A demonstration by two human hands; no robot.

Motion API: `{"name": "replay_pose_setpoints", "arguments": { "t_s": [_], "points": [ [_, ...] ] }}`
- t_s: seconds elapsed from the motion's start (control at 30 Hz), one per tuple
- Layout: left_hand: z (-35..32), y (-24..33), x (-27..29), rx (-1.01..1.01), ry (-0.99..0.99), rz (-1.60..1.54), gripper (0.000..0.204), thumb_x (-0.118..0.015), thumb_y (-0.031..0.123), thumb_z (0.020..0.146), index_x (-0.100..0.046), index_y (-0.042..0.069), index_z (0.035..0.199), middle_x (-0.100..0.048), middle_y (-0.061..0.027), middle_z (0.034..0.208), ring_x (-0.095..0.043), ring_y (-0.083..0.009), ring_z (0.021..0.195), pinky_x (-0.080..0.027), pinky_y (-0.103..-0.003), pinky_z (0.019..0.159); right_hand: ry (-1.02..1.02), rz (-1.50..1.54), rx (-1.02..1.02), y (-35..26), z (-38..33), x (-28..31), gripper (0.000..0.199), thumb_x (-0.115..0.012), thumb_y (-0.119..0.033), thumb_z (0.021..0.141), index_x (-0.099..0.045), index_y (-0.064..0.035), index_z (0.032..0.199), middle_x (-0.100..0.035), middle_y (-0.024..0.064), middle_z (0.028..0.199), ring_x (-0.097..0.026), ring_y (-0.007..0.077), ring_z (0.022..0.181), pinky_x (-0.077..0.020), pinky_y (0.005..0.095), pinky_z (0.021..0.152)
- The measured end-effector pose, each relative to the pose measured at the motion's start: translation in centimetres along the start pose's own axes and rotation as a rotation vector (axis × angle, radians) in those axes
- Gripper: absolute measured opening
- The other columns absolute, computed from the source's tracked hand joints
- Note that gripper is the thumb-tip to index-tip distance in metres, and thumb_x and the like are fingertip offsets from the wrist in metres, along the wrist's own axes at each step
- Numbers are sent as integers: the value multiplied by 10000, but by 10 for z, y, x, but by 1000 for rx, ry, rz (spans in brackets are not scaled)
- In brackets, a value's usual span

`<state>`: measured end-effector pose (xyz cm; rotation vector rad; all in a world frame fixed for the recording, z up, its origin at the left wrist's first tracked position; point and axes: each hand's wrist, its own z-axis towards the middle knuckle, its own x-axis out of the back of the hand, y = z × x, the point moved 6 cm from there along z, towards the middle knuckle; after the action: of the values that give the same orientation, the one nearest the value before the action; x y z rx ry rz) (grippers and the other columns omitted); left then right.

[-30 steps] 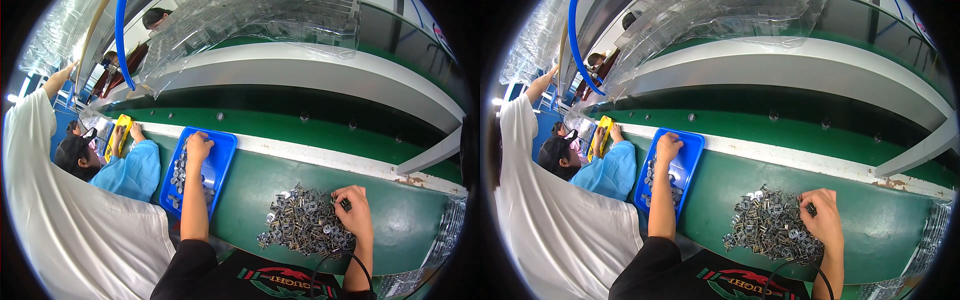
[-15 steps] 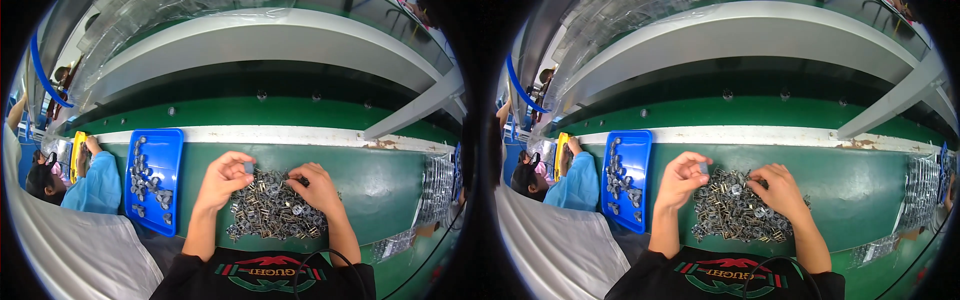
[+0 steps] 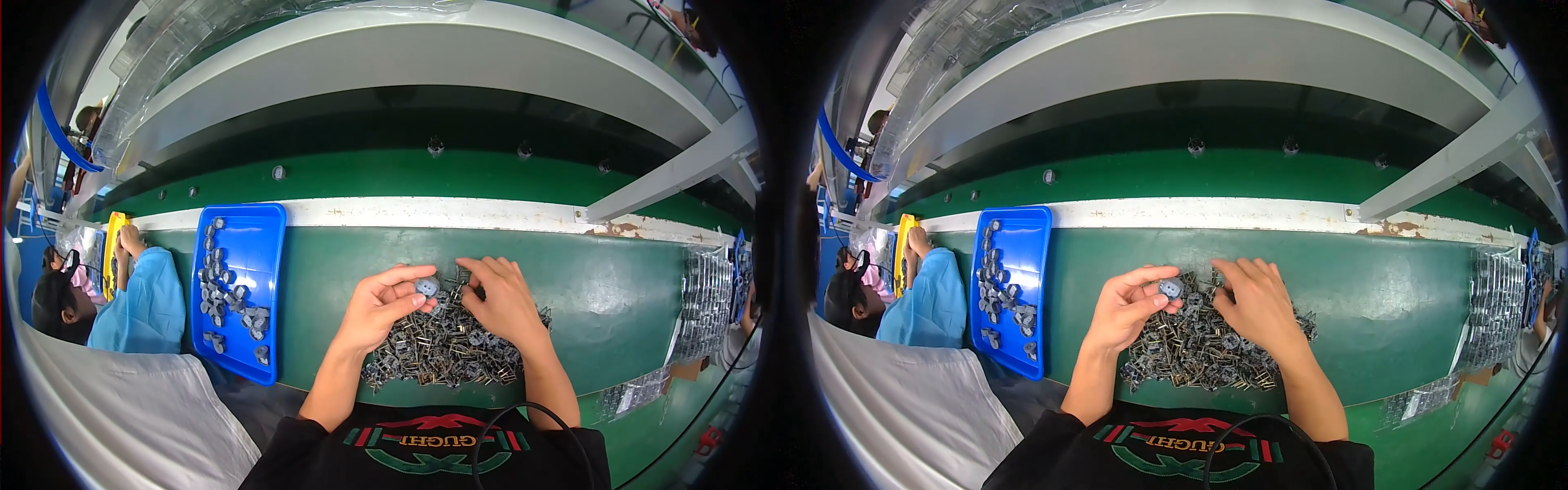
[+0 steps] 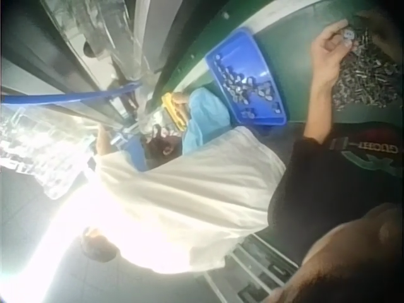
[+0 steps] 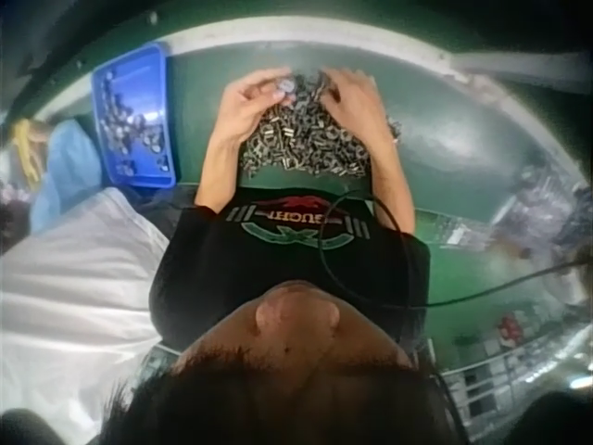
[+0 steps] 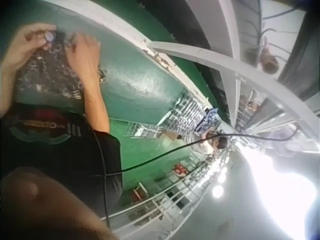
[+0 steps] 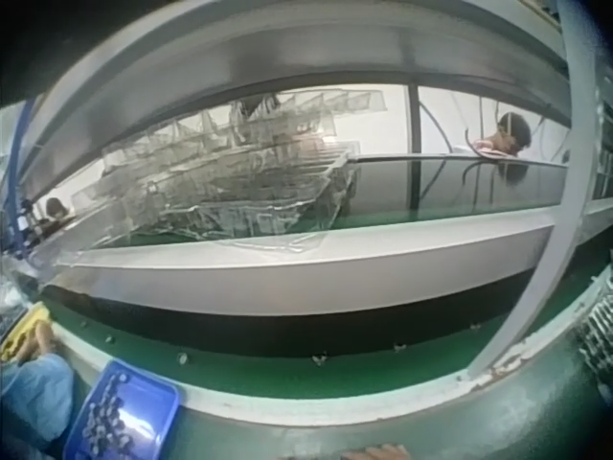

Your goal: The person assembles or sorts small metal and plastic electronic components, connectors, and metal parts by hand at a factory workbench, placing them into a tray.

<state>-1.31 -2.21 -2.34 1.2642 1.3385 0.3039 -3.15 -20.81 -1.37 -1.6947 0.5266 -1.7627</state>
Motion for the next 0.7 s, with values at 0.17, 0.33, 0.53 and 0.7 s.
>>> {"name": "replay_pose_setpoints", "arguments": {
  "t_s": [0.17, 0.33, 0.53, 0.7],
  "points": [
    [-1, -6, 5, -10, -32, 65, 378, -641, -145, 857, -602, -67, 1226, -650, -162, 1120, -691, -214, 972, -581, -363, 930, -14, 11, -17, -1, 2, 2, 173, -729, -104, 777, -672, -82, 939, -587, 62, 833, -586, 274, 828, -427, 396, 777],
    [0, -6, -3, -54, -70, -25, 399, -649, -149, 866, -576, -62, 1248, -651, -171, 1206, -675, -202, 1028, -570, -313, 926, 149, 111, 142, -6, 2, 14, 166, -757, -10, 746, -646, -29, 868, -654, 86, 932, -638, 264, 852, -506, 359, 777],
    [-2, -9, -3, -102, -93, -6, 365, -640, -139, 875, -575, -59, 1225, -638, -191, 1246, -673, -217, 1060, -565, -325, 941, 224, 498, 48, -4, -4, 20, 246, -627, 111, 799, -689, -21, 997, -631, 85, 992, -662, 172, 780, -537, 284, 684],
    [-1, -8, -11, -62, -55, -4, 387, -663, -132, 850, -598, -51, 1222, -634, -219, 1240, -682, -268, 1063, -583, -392, 953, 106, 693, 132, -1, -8, 19, 312, -595, 143, 819, -701, -8, 1072, -603, 87, 989, -654, 147, 792, -530, 269, 700]
  ]
}}
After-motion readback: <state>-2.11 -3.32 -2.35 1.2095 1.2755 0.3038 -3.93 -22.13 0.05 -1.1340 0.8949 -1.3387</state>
